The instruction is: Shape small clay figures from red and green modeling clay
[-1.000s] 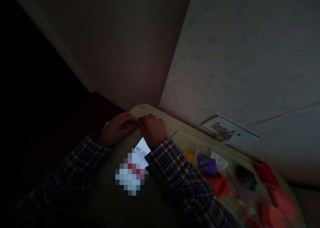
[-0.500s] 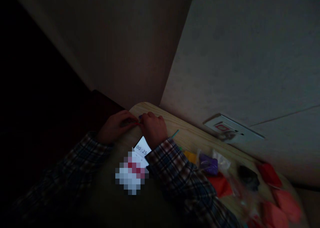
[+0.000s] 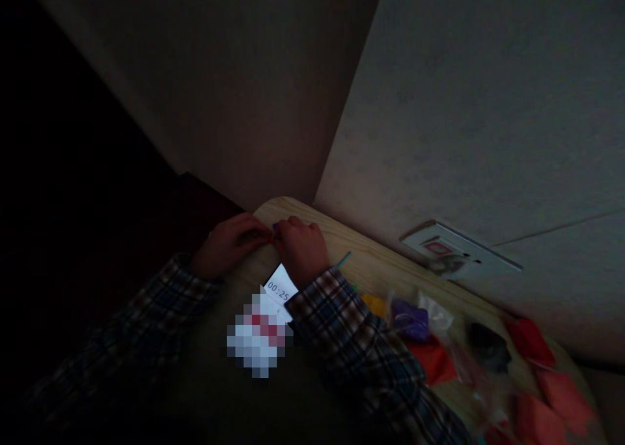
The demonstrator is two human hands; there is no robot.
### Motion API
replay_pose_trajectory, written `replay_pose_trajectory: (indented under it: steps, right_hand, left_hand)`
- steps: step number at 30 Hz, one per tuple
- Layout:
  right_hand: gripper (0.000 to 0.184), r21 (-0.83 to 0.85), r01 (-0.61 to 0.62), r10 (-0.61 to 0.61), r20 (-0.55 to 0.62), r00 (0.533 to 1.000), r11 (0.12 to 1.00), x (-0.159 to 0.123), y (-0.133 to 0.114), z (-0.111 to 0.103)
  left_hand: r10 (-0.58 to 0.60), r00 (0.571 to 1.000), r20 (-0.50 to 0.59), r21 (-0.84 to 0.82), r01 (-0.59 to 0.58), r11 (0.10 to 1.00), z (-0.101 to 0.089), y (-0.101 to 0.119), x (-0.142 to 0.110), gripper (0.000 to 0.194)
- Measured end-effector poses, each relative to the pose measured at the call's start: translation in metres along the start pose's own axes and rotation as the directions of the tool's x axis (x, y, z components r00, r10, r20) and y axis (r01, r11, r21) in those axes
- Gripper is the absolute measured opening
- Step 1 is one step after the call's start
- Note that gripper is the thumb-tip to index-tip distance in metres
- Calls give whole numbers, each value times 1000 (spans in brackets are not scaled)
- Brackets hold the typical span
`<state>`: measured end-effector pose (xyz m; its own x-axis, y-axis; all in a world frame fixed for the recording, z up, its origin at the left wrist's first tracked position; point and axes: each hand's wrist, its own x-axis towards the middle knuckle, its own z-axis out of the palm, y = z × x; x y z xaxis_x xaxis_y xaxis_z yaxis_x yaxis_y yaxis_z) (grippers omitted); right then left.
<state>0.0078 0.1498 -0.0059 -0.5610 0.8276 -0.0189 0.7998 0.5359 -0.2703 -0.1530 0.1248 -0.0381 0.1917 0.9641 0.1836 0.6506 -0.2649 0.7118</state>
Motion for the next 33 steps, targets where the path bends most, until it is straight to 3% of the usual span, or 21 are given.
replay_pose_trajectory:
  steps: [21,33]
  right_hand:
    - [9,7,-2,3,-40,999,1000,0,0,1]
    - [11,-13,27,-27,-37,999,1000,2,0,4]
  left_hand:
    - [15,999,-34,-40,-16,999,0,-4,0,20]
    - [-5,1000,-30,21,6,1000,-2,-1,1,15]
